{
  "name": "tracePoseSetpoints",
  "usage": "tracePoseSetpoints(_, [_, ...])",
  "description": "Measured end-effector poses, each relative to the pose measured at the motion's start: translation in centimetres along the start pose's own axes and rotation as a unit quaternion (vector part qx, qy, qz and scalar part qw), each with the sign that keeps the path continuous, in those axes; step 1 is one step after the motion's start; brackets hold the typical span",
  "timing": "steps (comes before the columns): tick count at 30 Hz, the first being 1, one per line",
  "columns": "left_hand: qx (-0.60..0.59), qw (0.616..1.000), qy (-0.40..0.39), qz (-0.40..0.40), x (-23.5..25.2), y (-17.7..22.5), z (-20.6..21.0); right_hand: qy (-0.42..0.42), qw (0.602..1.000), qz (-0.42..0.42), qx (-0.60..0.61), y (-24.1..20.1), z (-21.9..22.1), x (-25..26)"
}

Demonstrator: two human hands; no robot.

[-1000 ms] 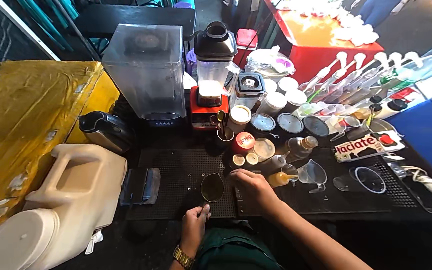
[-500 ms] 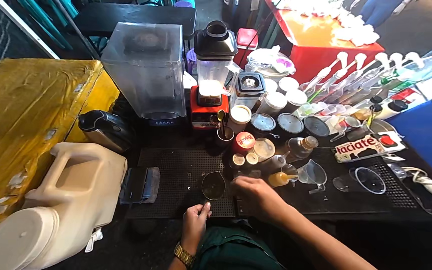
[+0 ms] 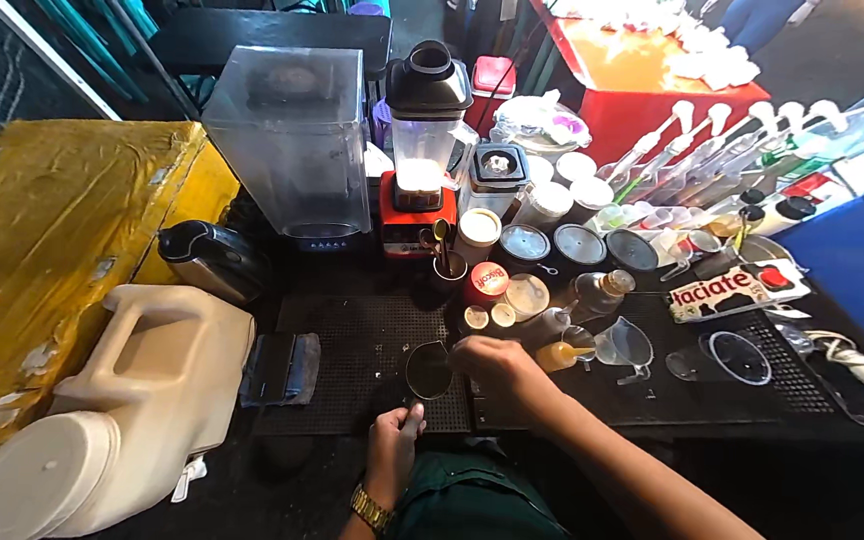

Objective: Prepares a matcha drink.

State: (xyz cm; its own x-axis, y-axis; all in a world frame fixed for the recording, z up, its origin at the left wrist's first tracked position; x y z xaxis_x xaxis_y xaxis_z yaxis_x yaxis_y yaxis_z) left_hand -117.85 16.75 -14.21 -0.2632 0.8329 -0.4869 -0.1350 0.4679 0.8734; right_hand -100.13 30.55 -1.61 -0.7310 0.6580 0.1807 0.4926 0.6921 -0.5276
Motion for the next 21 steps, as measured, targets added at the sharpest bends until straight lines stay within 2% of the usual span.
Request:
tracePoseSetpoints(2, [-0.009, 1.000, -0.003, 0.012, 0.0, -0.1, -0.1, -0.030, 0.999, 0.006, -0.009, -0.5, -0.4, -0.5])
tracePoseSetpoints(6, [0.011, 1.000, -0.003, 0.005, -0.2, -0.1, 0.3, 0.050, 0.996, 0.014, -0.072, 0.6, -0.8, 0.0])
tracePoseSetpoints(10, [-0.007, 1.000, 0.001, 0.023, 0.0, -0.1, 0.4, -0.017, 1.000, -0.011, 0.005, -0.1, -0.2, -0.9])
tracePoseSetpoints(13, [0.004, 1.000, -0.003, 0.029, -0.1, -0.3, 0.3, 0.019, 0.998, 0.016, -0.061, 0.4, -1.2, -0.7])
tracePoseSetpoints(15, [0.010, 1.000, 0.002, 0.010, -0.2, -0.1, 0.5, 0.043, 0.997, 0.014, -0.056, 0.7, -1.0, -0.2])
tracePoseSetpoints(18, [0.002, 1.000, 0.008, 0.025, -0.2, 0.0, 0.5, -0.022, 1.000, 0.002, -0.003, 0.0, -0.7, -0.6])
tracePoseSetpoints(21, [0.008, 1.000, 0.002, 0.030, -0.3, -0.4, 0.3, 0.018, 0.998, 0.014, -0.063, 0.2, -1.4, -0.3])
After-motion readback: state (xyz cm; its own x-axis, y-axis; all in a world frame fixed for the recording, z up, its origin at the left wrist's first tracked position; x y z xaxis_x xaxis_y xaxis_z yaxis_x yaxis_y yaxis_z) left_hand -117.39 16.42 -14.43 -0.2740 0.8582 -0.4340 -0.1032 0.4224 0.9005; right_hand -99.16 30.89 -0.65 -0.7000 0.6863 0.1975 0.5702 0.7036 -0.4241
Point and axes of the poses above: each hand's wrist, its own x-axis towards the middle knuckle, its own z-axis out of the palm, y = z × x, the point moved 1 cm from there along x, towards the middle knuckle, and after that the axes turned 12 degrees about -x, right-handed, at the moved point
